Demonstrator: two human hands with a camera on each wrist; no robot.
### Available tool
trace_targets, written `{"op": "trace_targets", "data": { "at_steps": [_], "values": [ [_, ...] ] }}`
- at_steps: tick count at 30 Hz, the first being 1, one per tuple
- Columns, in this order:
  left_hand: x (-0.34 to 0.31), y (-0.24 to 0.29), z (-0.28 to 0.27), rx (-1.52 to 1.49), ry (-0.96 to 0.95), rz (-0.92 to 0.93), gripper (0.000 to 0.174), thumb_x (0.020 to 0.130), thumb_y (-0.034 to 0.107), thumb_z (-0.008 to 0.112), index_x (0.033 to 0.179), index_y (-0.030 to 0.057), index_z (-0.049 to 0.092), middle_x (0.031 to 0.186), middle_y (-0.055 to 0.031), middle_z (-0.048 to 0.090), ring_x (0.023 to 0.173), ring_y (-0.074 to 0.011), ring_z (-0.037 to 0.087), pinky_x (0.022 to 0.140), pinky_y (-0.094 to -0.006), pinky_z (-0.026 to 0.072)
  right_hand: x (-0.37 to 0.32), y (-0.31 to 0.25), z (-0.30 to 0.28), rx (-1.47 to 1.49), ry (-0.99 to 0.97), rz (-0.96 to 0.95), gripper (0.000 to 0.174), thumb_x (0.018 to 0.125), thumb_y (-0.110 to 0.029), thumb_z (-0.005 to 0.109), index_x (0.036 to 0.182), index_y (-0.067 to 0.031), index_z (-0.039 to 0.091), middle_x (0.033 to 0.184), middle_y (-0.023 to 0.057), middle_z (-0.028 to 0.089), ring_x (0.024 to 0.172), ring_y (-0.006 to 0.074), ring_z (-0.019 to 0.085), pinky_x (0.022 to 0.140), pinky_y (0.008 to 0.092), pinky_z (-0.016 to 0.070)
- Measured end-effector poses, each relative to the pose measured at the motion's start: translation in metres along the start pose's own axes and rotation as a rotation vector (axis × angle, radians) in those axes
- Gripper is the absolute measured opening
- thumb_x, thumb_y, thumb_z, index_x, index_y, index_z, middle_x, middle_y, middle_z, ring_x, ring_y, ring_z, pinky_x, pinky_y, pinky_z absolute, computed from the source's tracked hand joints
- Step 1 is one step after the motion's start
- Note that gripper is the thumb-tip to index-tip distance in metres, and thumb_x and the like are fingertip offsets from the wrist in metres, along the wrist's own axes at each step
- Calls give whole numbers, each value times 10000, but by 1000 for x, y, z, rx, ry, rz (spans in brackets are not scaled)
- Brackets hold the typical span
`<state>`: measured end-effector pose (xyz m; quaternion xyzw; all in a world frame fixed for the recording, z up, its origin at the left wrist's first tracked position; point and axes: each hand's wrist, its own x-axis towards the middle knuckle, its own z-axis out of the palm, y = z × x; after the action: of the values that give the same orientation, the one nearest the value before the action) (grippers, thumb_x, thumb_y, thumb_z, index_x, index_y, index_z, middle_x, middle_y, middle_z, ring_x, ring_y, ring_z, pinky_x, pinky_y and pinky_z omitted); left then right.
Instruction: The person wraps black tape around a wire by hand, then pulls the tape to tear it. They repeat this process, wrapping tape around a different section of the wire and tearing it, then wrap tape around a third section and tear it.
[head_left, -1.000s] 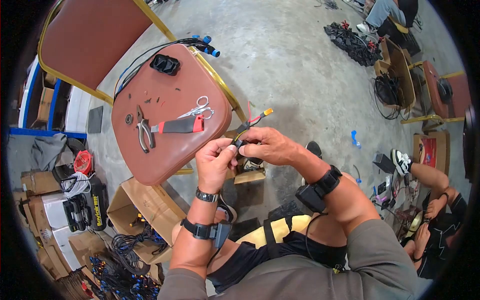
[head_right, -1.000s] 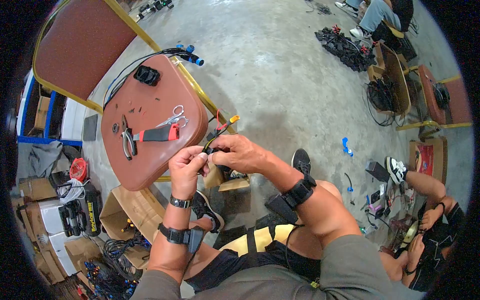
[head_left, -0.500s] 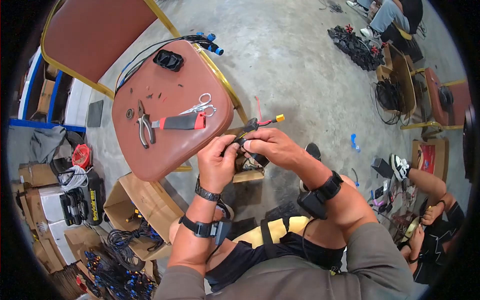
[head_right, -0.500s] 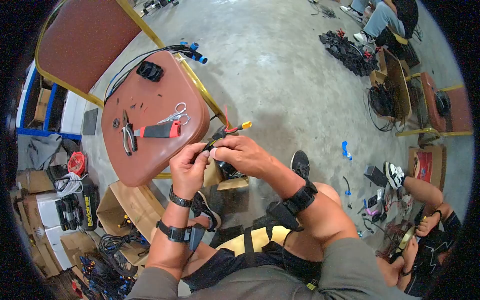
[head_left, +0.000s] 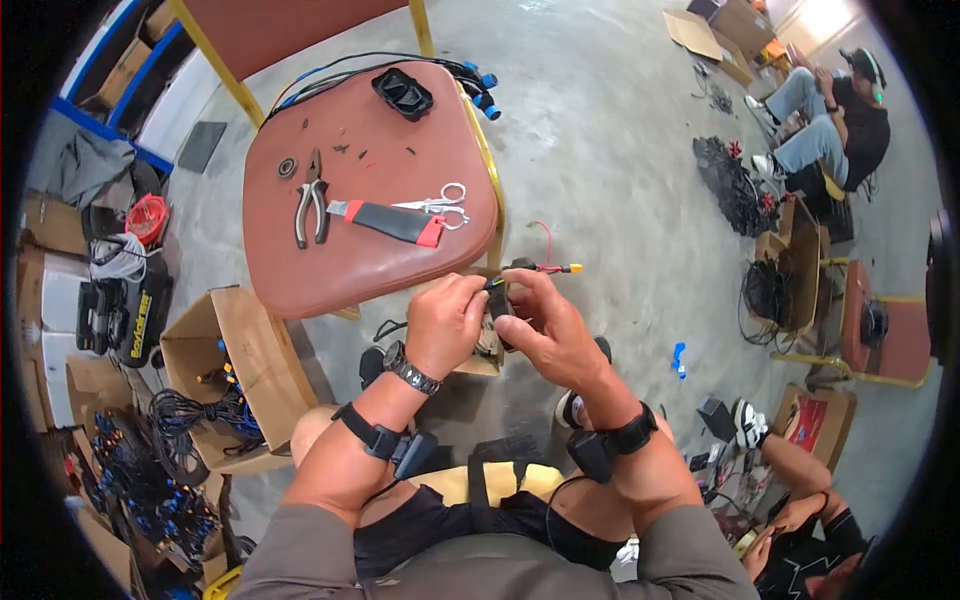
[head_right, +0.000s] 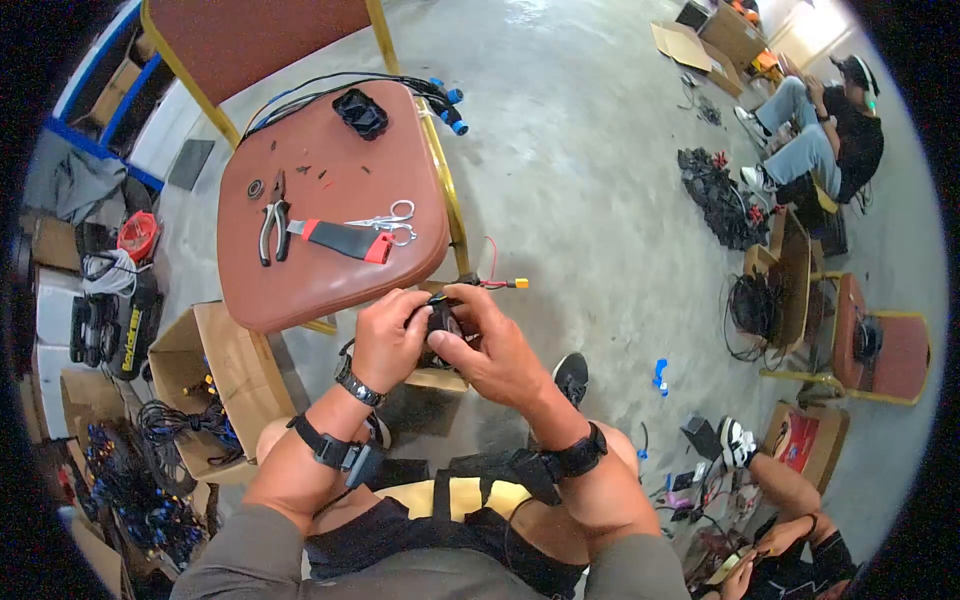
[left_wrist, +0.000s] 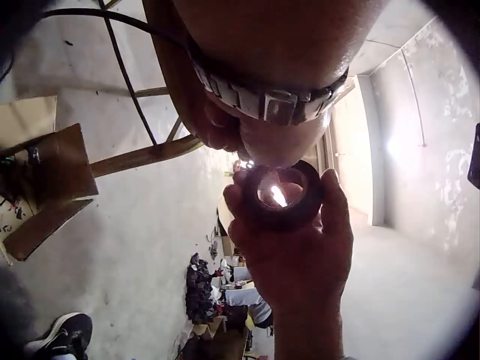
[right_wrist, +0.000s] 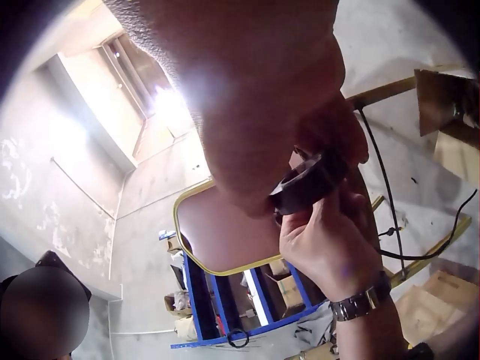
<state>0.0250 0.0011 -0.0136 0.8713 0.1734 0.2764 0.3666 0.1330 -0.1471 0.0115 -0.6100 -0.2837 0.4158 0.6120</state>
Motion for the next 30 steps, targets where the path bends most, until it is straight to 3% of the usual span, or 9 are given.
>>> {"op": "trace_targets", "data": {
  "at_steps": [3,5,9,14,18,21,24,25,30],
  "values": [
    [1,4,-1,-16,-22,-2,138,824,1,674,962,-2,677,850,-172,670,755,-362,658,666,-403,527,1,2,-6,-90,-120,83,556,901,-155,706,1362,-8,432,1062,111,645,940,144,612,819,309,521],
    [1,4,-1,17,-32,21,142,806,-2,677,948,6,675,824,-162,655,744,-362,649,659,-417,524,0,-5,-4,-138,-121,-37,595,843,-175,759,1342,-27,470,1040,105,658,897,145,623,810,304,523],
    [0,1,0,46,-43,42,125,790,15,684,914,30,679,795,-140,645,735,-354,645,641,-423,518,-2,-2,-5,-86,-116,-43,673,766,-215,823,1321,-19,497,980,109,677,851,152,634,780,313,530],
    [-5,1,-2,175,-321,104,114,766,74,680,879,83,679,778,-89,634,770,-312,655,661,-423,526,0,-39,-14,-612,-152,63,694,705,-335,849,1237,10,566,858,126,659,784,180,646,727,326,538],
    [-6,1,-2,141,-392,157,118,749,65,673,864,90,684,779,-86,636,782,-304,655,674,-413,530,3,-33,-27,-662,-103,-104,642,709,-409,839,1136,27,640,815,119,656,753,178,638,706,315,527],
    [-5,1,-2,67,-427,218,87,752,67,680,837,89,684,786,-76,632,782,-301,649,673,-407,526,9,-24,-35,-380,-80,220,600,769,-474,792,1035,55,694,797,88,661,759,149,612,673,326,499],
    [-1,8,-6,-59,-457,193,92,741,56,705,830,73,688,795,-73,626,779,-300,647,677,-402,527,14,-17,-39,-311,-51,234,471,802,-416,763,993,6,680,769,13,628,695,87,552,608,271,449],
    [-1,9,-7,-97,-448,177,102,734,49,721,830,63,688,803,-76,626,781,-299,647,681,-398,527,15,-9,-38,-231,-29,226,432,847,-432,701,935,-9,686,734,3,610,678,80,546,606,261,437],
    [-2,7,-9,-174,-416,193,190,710,28,789,858,26,670,825,-101,635,753,-308,640,649,-391,505,18,-12,-41,-168,-25,360,406,869,-438,670,927,-37,689,679,-13,561,632,79,517,579,255,414]
  ]
}}
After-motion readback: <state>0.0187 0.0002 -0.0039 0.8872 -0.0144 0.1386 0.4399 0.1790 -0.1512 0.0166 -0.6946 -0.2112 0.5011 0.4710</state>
